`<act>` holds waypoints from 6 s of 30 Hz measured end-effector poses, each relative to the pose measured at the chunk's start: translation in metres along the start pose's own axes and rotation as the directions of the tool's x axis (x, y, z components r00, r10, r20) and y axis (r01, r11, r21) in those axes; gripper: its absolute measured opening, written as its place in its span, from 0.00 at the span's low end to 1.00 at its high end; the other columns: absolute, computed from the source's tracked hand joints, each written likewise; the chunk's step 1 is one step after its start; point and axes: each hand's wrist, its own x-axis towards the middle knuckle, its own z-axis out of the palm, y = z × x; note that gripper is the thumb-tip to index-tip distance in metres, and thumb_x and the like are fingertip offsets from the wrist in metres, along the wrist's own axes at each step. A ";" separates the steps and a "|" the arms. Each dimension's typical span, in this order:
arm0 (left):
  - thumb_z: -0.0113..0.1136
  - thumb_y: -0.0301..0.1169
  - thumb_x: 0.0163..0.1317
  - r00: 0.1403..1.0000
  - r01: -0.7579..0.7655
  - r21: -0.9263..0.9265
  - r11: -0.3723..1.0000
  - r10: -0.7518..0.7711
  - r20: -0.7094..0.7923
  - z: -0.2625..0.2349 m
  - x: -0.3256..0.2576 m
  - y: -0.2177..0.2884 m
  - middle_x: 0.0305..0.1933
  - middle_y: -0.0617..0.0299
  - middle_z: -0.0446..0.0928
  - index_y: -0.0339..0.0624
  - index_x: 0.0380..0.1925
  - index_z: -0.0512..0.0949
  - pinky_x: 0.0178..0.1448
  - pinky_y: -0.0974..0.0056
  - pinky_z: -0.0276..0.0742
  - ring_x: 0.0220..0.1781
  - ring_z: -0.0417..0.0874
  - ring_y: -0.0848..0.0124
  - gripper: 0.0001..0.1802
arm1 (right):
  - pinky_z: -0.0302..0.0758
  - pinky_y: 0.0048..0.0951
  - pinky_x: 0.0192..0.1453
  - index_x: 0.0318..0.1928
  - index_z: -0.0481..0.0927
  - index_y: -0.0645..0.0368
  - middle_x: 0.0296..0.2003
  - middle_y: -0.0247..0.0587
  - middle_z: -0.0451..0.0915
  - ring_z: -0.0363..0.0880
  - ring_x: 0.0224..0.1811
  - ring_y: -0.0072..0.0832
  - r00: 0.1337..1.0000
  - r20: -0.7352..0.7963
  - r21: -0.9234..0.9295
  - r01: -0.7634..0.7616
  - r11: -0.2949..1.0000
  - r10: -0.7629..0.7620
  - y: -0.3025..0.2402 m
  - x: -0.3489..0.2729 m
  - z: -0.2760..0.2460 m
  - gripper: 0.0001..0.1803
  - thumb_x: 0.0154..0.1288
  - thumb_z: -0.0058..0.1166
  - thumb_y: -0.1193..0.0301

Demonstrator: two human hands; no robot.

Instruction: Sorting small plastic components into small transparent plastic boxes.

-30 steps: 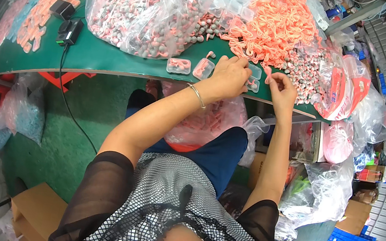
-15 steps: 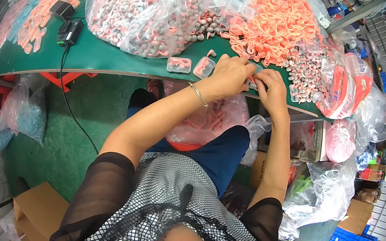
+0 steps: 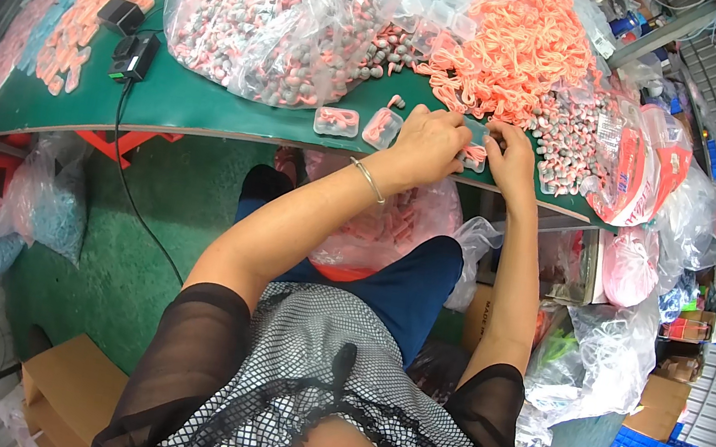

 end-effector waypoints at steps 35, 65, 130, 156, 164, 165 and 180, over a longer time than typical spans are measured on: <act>0.68 0.37 0.49 0.933 -0.257 0.229 0.939 0.303 -0.192 -0.015 -0.023 -0.015 0.36 0.65 0.77 0.50 0.33 0.82 0.48 0.57 0.69 0.40 0.79 0.65 0.11 | 0.70 0.41 0.49 0.37 0.85 0.55 0.35 0.39 0.80 0.77 0.45 0.38 0.910 -0.251 -0.319 0.245 0.916 -0.331 -0.063 0.059 0.017 0.09 0.55 0.64 0.67; 0.70 0.43 0.51 0.983 0.159 0.002 0.987 -0.158 0.090 -0.006 0.018 0.012 0.39 0.61 0.82 0.45 0.41 0.82 0.47 0.53 0.65 0.50 0.79 0.60 0.20 | 0.76 0.37 0.39 0.38 0.79 0.61 0.36 0.45 0.75 0.78 0.37 0.41 0.856 -0.380 -0.167 0.309 0.936 -0.351 -0.033 -0.042 -0.011 0.13 0.50 0.62 0.82; 0.59 0.26 0.52 0.972 0.235 0.404 0.884 -0.211 -0.103 -0.062 0.033 -0.076 0.41 0.52 0.81 0.46 0.32 0.84 0.45 0.50 0.80 0.44 0.83 0.51 0.08 | 0.76 0.31 0.34 0.35 0.80 0.60 0.27 0.41 0.83 0.82 0.29 0.31 0.989 0.057 -0.002 -0.137 0.991 0.137 -0.055 -0.028 -0.016 0.07 0.59 0.63 0.72; 0.56 0.24 0.51 0.970 0.094 -0.011 0.995 -0.089 0.225 -0.056 0.021 -0.080 0.29 0.46 0.82 0.39 0.28 0.83 0.42 0.50 0.79 0.35 0.84 0.50 0.07 | 0.63 0.56 0.57 0.36 0.84 0.50 0.44 0.35 0.80 0.75 0.53 0.34 0.987 -0.150 -0.684 -0.148 0.714 0.061 0.052 0.052 -0.040 0.07 0.56 0.60 0.68; 0.57 0.25 0.52 0.990 0.048 -0.139 0.989 -0.066 -0.126 -0.047 0.014 -0.059 0.30 0.49 0.80 0.40 0.26 0.80 0.42 0.48 0.78 0.37 0.83 0.48 0.03 | 0.77 0.35 0.38 0.32 0.81 0.59 0.27 0.42 0.81 0.82 0.30 0.34 0.963 -0.269 -0.083 -0.034 0.996 0.010 0.016 0.011 -0.051 0.06 0.51 0.59 0.74; 0.57 0.25 0.52 0.990 0.050 -0.141 0.989 -0.068 -0.125 -0.047 0.016 -0.051 0.30 0.49 0.80 0.40 0.26 0.80 0.42 0.48 0.78 0.37 0.83 0.48 0.03 | 0.78 0.31 0.34 0.32 0.80 0.61 0.24 0.42 0.81 0.82 0.26 0.34 0.963 -0.271 -0.002 0.008 1.000 -0.008 0.009 0.001 -0.050 0.06 0.51 0.59 0.76; 0.61 0.29 0.52 0.989 -0.144 -0.005 0.990 0.143 -0.039 0.017 0.038 0.035 0.29 0.51 0.80 0.41 0.26 0.81 0.40 0.48 0.79 0.36 0.83 0.50 0.05 | 0.77 0.43 0.44 0.34 0.83 0.60 0.29 0.48 0.81 0.81 0.37 0.44 0.987 0.159 -0.362 0.081 0.929 -0.024 -0.032 -0.025 -0.049 0.08 0.53 0.60 0.72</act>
